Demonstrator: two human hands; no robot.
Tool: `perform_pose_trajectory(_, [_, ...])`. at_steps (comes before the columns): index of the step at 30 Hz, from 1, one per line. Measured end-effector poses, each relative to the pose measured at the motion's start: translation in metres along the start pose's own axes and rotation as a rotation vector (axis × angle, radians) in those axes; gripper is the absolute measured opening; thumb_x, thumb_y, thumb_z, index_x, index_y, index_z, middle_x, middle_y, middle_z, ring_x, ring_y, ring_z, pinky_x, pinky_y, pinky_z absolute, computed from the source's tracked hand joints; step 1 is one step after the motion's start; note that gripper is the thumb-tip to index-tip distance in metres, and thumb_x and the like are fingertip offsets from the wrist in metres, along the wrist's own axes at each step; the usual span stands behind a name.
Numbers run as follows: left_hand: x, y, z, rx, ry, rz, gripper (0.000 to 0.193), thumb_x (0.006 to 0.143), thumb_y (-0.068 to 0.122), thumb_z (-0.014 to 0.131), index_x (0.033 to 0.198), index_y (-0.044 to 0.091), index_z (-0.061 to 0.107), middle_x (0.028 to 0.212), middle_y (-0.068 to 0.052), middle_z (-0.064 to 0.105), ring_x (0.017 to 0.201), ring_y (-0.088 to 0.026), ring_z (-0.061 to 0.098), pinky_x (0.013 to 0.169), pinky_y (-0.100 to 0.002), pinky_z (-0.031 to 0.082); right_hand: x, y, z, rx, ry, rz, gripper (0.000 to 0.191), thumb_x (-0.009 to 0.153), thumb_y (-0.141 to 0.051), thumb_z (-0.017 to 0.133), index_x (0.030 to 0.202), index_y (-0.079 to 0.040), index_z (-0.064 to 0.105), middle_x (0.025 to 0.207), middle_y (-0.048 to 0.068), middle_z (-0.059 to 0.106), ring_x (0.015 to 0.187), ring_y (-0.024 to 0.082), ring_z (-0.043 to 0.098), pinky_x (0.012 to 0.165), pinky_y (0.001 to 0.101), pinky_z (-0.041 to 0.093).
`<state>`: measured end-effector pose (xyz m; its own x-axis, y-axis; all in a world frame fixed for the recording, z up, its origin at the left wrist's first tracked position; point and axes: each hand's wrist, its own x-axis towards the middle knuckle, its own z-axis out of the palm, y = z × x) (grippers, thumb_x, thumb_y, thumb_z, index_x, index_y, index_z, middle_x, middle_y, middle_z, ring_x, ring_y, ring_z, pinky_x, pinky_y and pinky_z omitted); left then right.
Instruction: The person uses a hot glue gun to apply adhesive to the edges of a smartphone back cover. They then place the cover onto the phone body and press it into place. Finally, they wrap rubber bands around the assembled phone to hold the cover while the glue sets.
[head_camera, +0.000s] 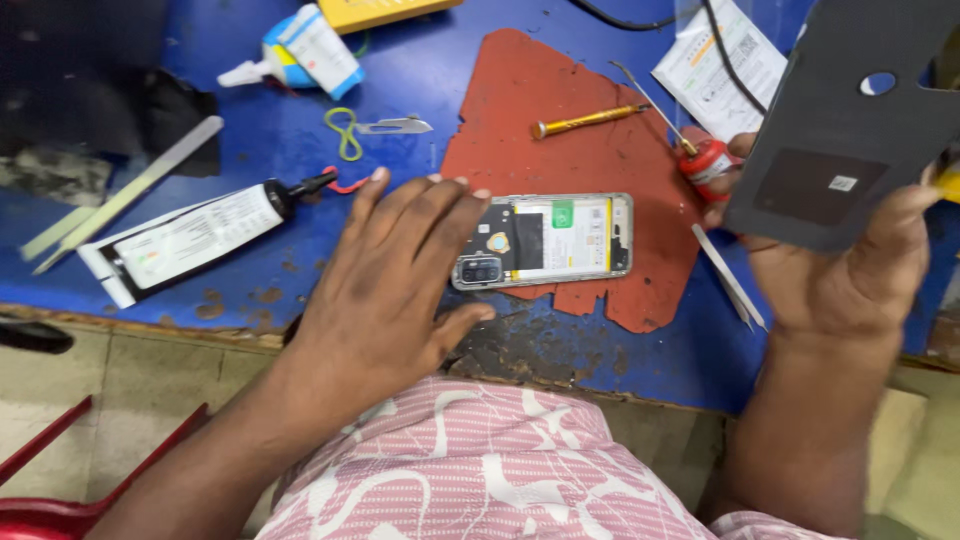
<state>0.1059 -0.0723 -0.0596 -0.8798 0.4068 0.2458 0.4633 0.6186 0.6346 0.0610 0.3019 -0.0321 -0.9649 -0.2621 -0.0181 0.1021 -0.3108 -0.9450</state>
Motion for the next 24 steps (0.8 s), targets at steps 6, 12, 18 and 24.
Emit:
perform_pose_trajectory(6, [0.003,-0.005,0.007,-0.108,0.002,-0.033,0.085,0.074,0.016,0.085,0.146,0.003,0.042,0.139,-0.016,0.056,0.135,-0.035,0.049,0.123,-0.059,0.026,-0.010,0.013,0.002,0.327,0.108,0.100,0.072,0.112,-0.058,0.045,0.146,0.006,0.048,0.140,0.030,0.056,0.117,0.043,0.065,0.093,0.0552,0.059])
perform_pose_trajectory(12, [0.010,-0.013,0.004,-0.145,-0.067,-0.049,0.091,0.072,0.016,0.087,0.148,0.007,0.038,0.138,-0.015,0.057,0.135,-0.035,0.051,0.124,-0.060,0.022,-0.006,0.012,0.026,0.017,0.081,0.023,0.070,0.105,-0.051,0.058,0.151,0.001,0.048,0.144,0.027,0.055,0.122,0.039,0.064,0.098,0.0538,0.056])
perform_pose_trajectory(18, [0.009,-0.016,0.001,-0.192,-0.058,-0.030,0.101,0.071,0.015,0.089,0.154,0.006,0.031,0.147,-0.019,0.051,0.141,-0.038,0.046,0.124,-0.060,0.023,-0.003,0.022,0.063,-0.967,-0.174,-0.168,0.056,0.090,-0.020,0.079,0.141,-0.011,0.059,0.151,0.019,0.056,0.136,0.036,0.060,0.116,0.0467,0.049])
perform_pose_trajectory(24, [0.005,-0.024,-0.007,-0.306,-0.046,-0.038,0.105,0.068,0.015,0.091,0.155,0.007,0.032,0.148,-0.019,0.044,0.143,-0.039,0.043,0.127,-0.058,0.025,0.005,0.040,0.092,-1.421,-0.413,-0.182,0.054,0.075,-0.017,0.086,0.127,-0.021,0.073,0.150,0.015,0.054,0.134,0.039,0.055,0.109,0.0473,0.048])
